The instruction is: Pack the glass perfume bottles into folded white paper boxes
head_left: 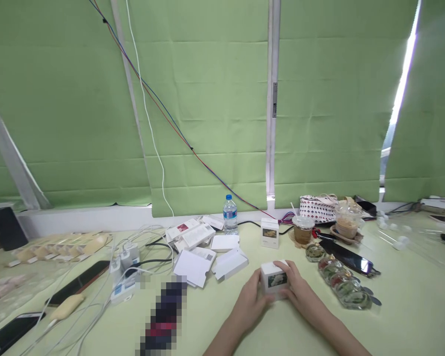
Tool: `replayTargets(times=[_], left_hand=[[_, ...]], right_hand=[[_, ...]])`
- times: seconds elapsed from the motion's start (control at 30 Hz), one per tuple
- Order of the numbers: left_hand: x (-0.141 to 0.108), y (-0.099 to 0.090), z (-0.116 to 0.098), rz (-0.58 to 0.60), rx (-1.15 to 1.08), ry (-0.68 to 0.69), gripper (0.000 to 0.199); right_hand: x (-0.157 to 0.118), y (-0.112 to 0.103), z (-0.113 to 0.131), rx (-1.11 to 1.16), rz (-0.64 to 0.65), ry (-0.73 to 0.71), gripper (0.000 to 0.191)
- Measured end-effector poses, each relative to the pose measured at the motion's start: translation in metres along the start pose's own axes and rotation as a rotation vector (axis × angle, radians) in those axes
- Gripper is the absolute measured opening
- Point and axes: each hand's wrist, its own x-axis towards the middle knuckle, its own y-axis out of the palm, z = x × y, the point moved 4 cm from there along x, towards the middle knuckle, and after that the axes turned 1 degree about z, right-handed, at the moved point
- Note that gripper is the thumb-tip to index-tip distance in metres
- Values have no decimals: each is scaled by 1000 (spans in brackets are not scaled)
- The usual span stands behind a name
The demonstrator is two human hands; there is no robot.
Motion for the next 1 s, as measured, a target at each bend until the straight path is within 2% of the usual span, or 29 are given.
replayTargets(times=[0.1,0.23,0.37,0.5,0.57,0.67,0.8,0.9,1.0], left_hand=[[1,-14,4,-177,248,30,41],[4,-37,18,-350,632,10,37],[3,-48,34,-349,928,-124,44],[0,-42,38,-295,971,-159,42],[-1,-34,38,-250,965,-150,38],[-1,-20,38,-197,938,-122,33],[1,-9,42,-179,883,-75,36],[1,-11,48,-209,846,-54,42],[-3,-19,51,-273,826,-31,43]], right_hand=[[11,8,-11,-143,-80,-1,67],[45,11,-23,-361,-326,-18,63],[74,15,-31,-405,-461,-8,51],[80,26,-25,-396,-518,-29,50],[79,34,-14,-374,-484,-63,52],[86,50,17,-322,-330,-135,49],[113,84,72,-247,-80,-193,28],[139,119,105,-198,96,-152,26],[162,149,119,-200,214,-73,19]])
